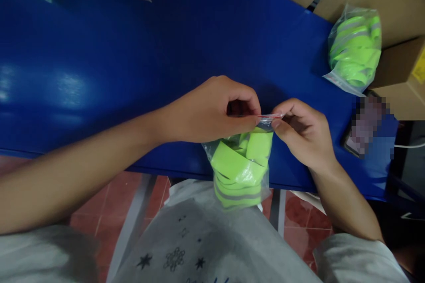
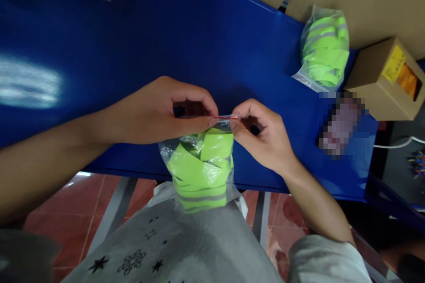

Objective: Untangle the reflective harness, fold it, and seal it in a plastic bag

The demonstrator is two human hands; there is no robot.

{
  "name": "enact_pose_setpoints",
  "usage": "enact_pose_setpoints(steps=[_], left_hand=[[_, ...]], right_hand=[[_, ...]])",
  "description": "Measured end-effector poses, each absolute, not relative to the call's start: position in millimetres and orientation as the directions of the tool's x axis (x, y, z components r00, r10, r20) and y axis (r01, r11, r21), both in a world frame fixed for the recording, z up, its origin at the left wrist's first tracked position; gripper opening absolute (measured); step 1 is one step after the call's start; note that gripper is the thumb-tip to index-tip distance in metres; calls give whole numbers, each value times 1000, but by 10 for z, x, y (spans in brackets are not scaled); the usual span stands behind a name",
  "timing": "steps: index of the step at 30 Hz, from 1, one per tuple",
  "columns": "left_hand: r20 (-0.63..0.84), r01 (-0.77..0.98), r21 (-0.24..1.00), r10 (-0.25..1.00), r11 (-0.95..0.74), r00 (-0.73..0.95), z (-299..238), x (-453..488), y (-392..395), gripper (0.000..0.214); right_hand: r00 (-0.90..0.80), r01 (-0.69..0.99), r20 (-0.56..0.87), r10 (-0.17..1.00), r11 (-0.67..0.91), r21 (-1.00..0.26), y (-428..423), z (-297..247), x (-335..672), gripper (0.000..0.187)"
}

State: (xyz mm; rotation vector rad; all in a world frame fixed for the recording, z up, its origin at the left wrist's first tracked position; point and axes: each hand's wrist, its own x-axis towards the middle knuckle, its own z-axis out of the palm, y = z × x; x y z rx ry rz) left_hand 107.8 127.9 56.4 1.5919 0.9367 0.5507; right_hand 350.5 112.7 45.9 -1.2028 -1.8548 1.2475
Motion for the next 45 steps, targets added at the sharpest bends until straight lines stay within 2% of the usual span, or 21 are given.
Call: enact_pose_setpoints(steps=[8, 18, 25, 35, 45], left_hand=[[-115, 277, 959, 815, -57, 568, 545, 1111, 1247, 13], [-138, 290, 956, 813, -40, 566, 522, 1048, 1333, 14], [-122, 273, 961, 816, -45, 564, 568, 1071, 1293, 14], [-151, 281, 959, 817, -14, 557, 544, 1049, 1306, 14], [-122, 271, 962, 825, -39, 552, 565, 1071, 1283, 15]], right_hand=[[-472, 384, -23, 881, 183, -905, 1128, 463, 3496, 4], [-403, 451, -21, 915, 179, -874, 1148, 485, 3562, 9], [-429, 439, -45, 902, 164, -883, 1156, 505, 3562, 4], [-367, 483, -33, 930, 160, -861, 1141, 531, 3558, 12], [-453, 494, -71, 889, 184, -850, 1212, 601, 3621, 8]])
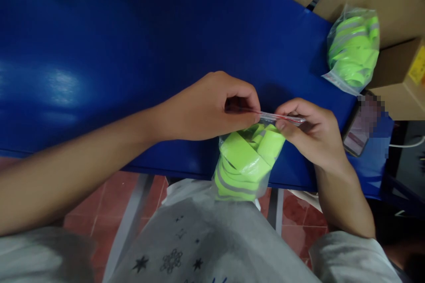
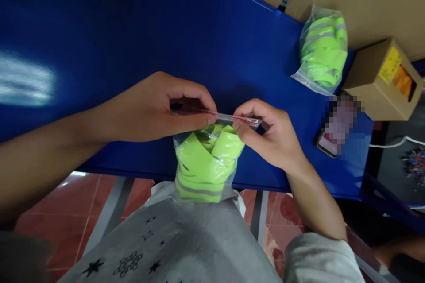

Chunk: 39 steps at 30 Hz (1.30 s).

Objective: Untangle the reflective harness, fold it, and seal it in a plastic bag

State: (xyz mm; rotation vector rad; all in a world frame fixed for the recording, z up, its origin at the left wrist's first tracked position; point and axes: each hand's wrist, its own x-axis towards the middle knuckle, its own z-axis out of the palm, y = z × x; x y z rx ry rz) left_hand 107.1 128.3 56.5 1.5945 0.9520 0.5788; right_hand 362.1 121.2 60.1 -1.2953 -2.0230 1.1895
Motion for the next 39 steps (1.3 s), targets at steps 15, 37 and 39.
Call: enact_pose_setpoints(steps=[15, 37, 39], left_hand=[[-116, 285, 957, 828, -54, 548, 528, 1083, 1260, 14], [-83, 280, 956, 841, -84, 535, 488, 1058, 1306, 16], [-68, 278, 955, 842, -99, 536, 488, 1070, 1291, 16]], right_hand=[[-438, 502, -73, 896, 176, -847, 1182, 634, 3543, 9], [-399, 504, -71, 914, 154, -850, 1210, 637, 3649, 4], [-398, 508, -78, 914, 149, -848, 1198, 644, 3625, 6]])
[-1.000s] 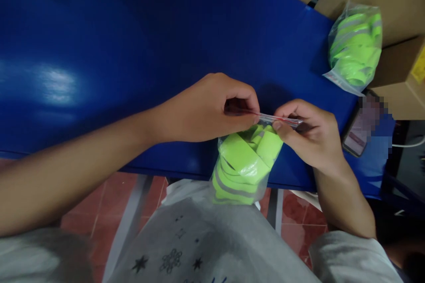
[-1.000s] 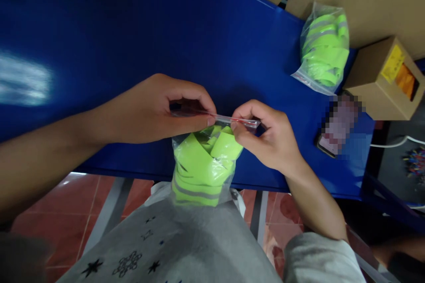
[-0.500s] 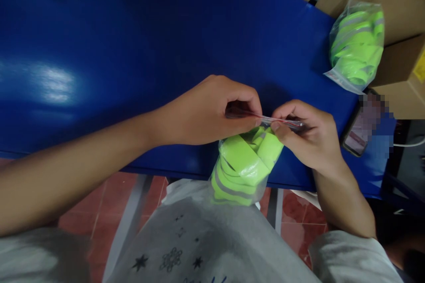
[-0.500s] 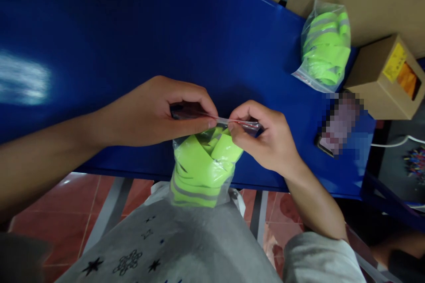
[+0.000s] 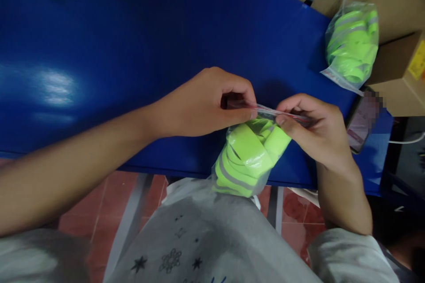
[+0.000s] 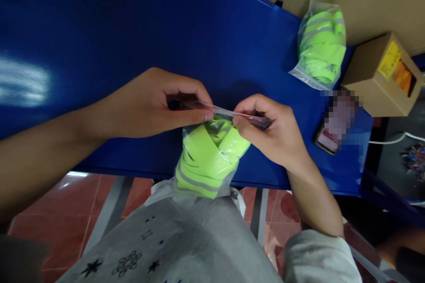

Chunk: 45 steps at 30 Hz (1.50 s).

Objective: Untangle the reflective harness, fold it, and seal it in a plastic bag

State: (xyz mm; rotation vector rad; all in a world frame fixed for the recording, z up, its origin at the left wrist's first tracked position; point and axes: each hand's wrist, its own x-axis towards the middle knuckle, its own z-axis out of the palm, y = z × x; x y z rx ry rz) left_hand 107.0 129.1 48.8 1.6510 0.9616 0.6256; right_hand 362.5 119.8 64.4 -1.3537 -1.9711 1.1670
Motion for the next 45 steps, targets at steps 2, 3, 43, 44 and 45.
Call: enact_pose_setpoints(steps=[2, 3, 43, 44, 45], left_hand=[[-56, 288, 950, 841, -121, 538, 479, 1073, 1286, 15], [-54, 295, 947, 841, -128, 538, 473, 1072, 1288, 15], [-47, 300, 946, 864, -123, 502, 428, 1079, 1287, 19], [-49, 299, 946, 863, -121, 503, 431, 1082, 1287, 19], [-50, 298, 947, 862, -120, 505, 435, 1084, 1287, 19]], right_hand=[[-395, 517, -80, 915, 149, -843, 1185, 640, 3606, 8], [-392, 521, -74, 917, 154, -840, 1179, 636, 3600, 9], [-434, 479, -85, 897, 150, -865, 1207, 578, 3681, 10], [-435, 483, -83, 897, 154, -862, 1205, 579, 3669, 10], [-435, 488, -76, 897, 164, -858, 1202, 580, 3657, 10]])
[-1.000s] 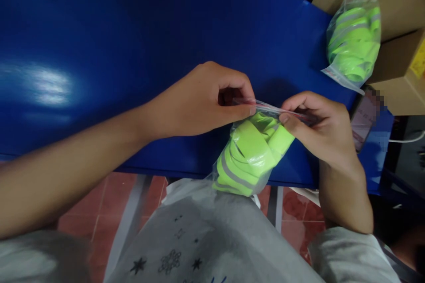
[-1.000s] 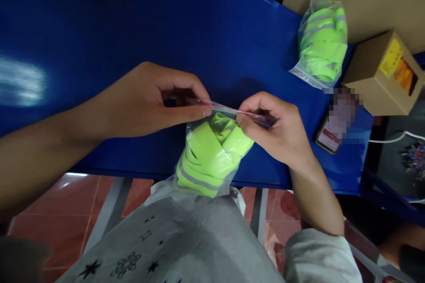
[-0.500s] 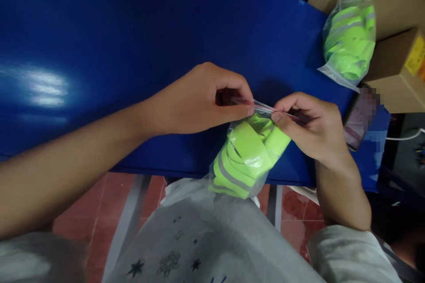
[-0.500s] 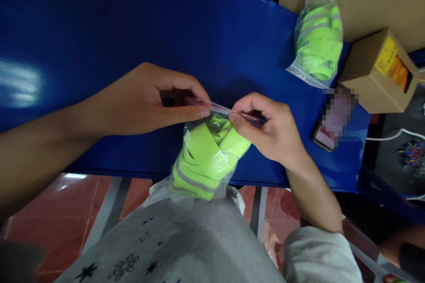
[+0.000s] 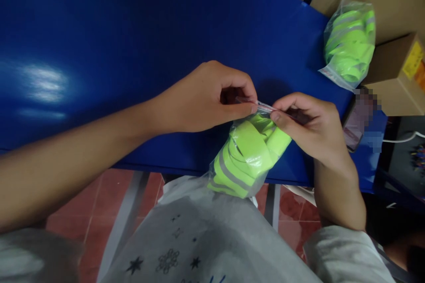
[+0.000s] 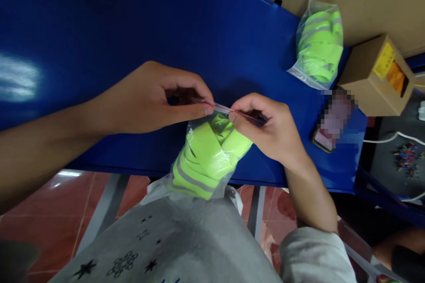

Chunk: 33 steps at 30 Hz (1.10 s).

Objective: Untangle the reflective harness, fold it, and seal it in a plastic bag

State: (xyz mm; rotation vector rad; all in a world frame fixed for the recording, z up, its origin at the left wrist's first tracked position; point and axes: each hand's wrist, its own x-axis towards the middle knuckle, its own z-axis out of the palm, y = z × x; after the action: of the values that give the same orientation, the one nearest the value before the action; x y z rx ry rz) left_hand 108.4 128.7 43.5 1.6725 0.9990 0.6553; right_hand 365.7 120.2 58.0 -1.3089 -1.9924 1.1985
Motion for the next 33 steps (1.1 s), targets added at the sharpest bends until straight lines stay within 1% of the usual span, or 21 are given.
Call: enact_pose_setpoints(steps=[5, 9, 13, 20, 28, 33], left_hand=[[-57, 292, 950, 856, -112, 514, 440, 1084, 1294, 19], [-65, 305, 946, 858, -109, 510, 414, 1089, 1287, 21], [-62, 287, 952, 854, -105, 517, 394, 1109, 1275, 19], [-46, 271, 956, 856, -111, 515, 391, 1120, 1268, 16], [-43, 281, 952, 860, -118, 508, 404, 1143, 1222, 15], [-42, 298, 945, 854, -135, 519, 426, 1144, 1230, 15]], right_hand=[[-428, 520, -17, 904, 230, -823, 1190, 583, 3633, 6], [-428, 522, -48, 902, 204, -828, 1194, 565, 3654, 7], [-422, 506, -70, 904, 171, -845, 1185, 561, 3634, 8], [-423, 512, -21, 906, 220, -830, 1158, 573, 3606, 5], [-483, 520, -20, 875, 269, -811, 1179, 581, 3639, 6], [-463, 557, -13, 886, 280, -782, 1159, 605, 3615, 5]])
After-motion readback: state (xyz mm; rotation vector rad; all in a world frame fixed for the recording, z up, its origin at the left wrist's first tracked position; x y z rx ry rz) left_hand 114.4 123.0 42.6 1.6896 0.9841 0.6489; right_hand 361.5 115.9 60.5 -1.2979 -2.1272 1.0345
